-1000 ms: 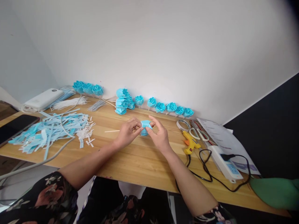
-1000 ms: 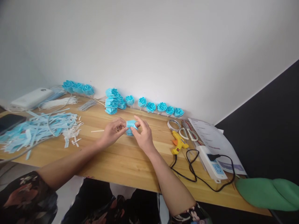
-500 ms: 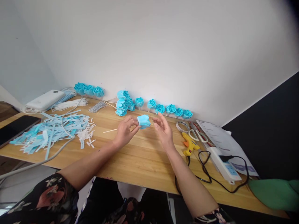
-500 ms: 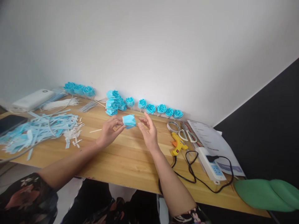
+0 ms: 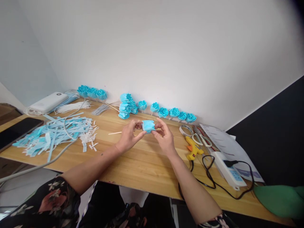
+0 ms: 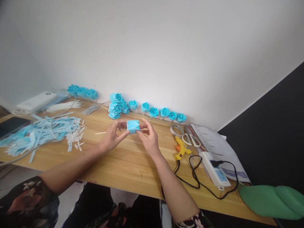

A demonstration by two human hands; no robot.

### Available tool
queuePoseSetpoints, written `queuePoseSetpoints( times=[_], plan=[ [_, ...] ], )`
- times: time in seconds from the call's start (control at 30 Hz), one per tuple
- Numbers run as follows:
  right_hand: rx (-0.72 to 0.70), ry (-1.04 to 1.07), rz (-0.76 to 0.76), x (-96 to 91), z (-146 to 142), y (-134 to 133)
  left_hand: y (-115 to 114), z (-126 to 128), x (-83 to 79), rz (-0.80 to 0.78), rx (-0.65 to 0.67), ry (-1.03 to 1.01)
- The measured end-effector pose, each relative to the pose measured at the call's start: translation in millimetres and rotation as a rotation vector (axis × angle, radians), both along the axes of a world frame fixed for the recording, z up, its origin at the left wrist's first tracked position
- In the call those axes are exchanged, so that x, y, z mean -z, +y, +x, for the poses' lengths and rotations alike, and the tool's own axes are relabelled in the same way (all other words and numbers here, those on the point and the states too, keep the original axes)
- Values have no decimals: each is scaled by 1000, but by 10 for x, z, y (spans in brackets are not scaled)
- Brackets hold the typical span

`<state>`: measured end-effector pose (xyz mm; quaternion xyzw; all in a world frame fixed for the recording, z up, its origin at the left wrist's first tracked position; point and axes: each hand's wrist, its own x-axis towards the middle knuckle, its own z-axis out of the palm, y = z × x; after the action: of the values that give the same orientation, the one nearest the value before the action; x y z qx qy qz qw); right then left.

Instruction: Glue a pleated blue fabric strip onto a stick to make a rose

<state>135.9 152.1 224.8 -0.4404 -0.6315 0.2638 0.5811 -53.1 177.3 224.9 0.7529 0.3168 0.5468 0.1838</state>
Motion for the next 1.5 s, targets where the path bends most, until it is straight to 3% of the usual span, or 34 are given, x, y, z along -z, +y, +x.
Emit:
queuePoseSetpoints(
  times=[0.2,0.43,0.57,0.73,1.07,1.5],
  plan=[
    [-9,-50,1,-25,1,-19,-9,20,-47,-175,44,-127],
    [74,-126,135,-53,22,-72,18,2,7,-9,-55,6],
    [102,-246,165,-53,8,-93,32,3,39,60,-55,51],
    [117,-238,172,-63,-21,-92,33,2,33,106,-37,82],
    [148,-307,173,-61,-44,-89,41,1,67,142,-42,101],
    [215,-369,164,-41,-137,-100,0,51,76,16,-49,49]
  ],
)
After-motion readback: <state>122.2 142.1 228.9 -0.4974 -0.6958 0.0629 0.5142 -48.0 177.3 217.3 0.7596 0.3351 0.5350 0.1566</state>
